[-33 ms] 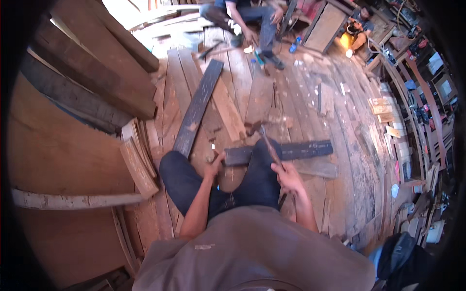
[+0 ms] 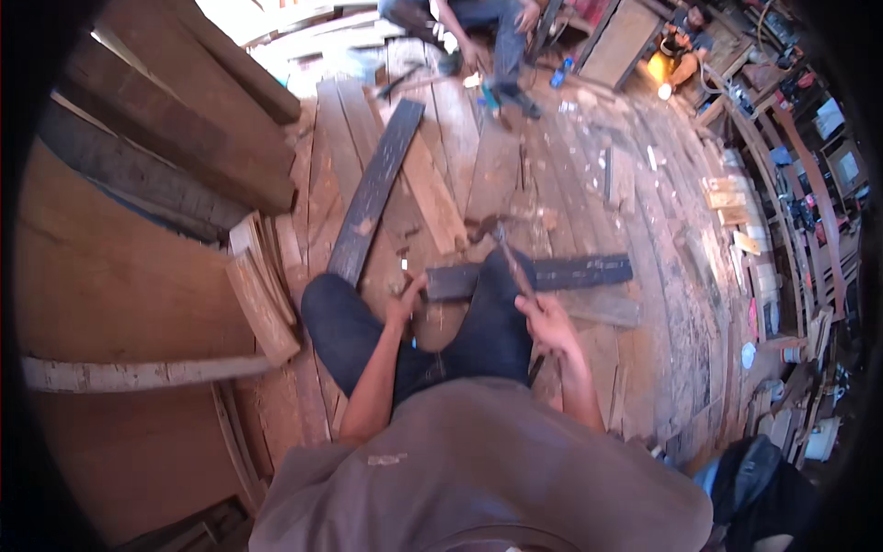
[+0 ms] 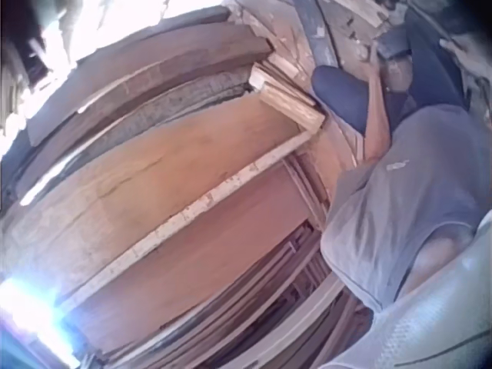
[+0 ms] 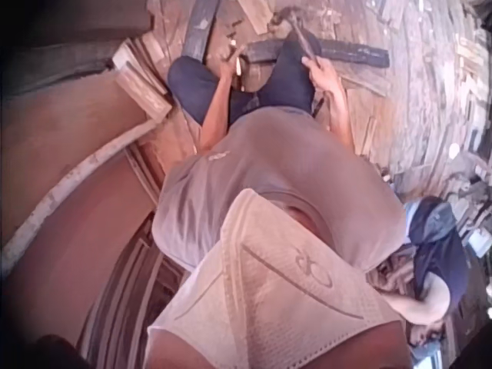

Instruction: Hammering a wooden peg into a wood beam for assembly.

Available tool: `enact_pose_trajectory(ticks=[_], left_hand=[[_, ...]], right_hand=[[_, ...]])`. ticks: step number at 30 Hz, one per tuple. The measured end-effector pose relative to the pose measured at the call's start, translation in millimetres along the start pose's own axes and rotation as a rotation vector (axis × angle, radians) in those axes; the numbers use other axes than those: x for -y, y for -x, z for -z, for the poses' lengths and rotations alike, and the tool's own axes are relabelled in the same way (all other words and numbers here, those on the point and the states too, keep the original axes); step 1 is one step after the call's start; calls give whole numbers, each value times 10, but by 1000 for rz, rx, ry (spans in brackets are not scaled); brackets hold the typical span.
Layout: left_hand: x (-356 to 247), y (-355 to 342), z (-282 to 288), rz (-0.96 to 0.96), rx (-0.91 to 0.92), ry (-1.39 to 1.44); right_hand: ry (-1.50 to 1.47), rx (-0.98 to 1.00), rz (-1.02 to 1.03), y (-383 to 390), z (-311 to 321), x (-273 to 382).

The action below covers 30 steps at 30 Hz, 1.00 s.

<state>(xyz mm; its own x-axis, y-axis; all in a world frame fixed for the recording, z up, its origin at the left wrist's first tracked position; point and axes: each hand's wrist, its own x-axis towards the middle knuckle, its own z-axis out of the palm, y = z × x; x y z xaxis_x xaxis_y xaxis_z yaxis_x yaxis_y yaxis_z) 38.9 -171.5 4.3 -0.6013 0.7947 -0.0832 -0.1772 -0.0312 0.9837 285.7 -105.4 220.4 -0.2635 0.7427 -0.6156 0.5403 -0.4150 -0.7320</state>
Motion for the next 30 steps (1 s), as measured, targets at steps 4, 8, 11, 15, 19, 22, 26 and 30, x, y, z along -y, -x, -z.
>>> enact_pose_trajectory(ticks=[4, 8, 11, 15, 19, 22, 26, 30], left_hand=[[-234, -69, -80, -71, 12, -13], [-142, -89, 7, -127, -39, 153], [-147, -75, -5, -101, -22, 113], [-55, -64, 34, -97, -44, 124], [-43, -53, 44, -121, -8, 112], [-38, -65, 26, -145, 5, 136], [-38, -62, -22, -89, 68, 58], [-61, -112, 7, -108, 48, 144]], right_hand=[[-58, 6, -26, -29, 38, 50], [-30, 47, 22, -100, -6, -27], [1, 45, 29, -81, -2, -64], [32, 42, 12, -56, -35, -55], [-3, 51, 23, -49, -38, -48], [-40, 69, 8, -62, -39, -45], [-17, 64, 6, -103, -38, -77], [-35, 55, -2, -72, -39, -55]])
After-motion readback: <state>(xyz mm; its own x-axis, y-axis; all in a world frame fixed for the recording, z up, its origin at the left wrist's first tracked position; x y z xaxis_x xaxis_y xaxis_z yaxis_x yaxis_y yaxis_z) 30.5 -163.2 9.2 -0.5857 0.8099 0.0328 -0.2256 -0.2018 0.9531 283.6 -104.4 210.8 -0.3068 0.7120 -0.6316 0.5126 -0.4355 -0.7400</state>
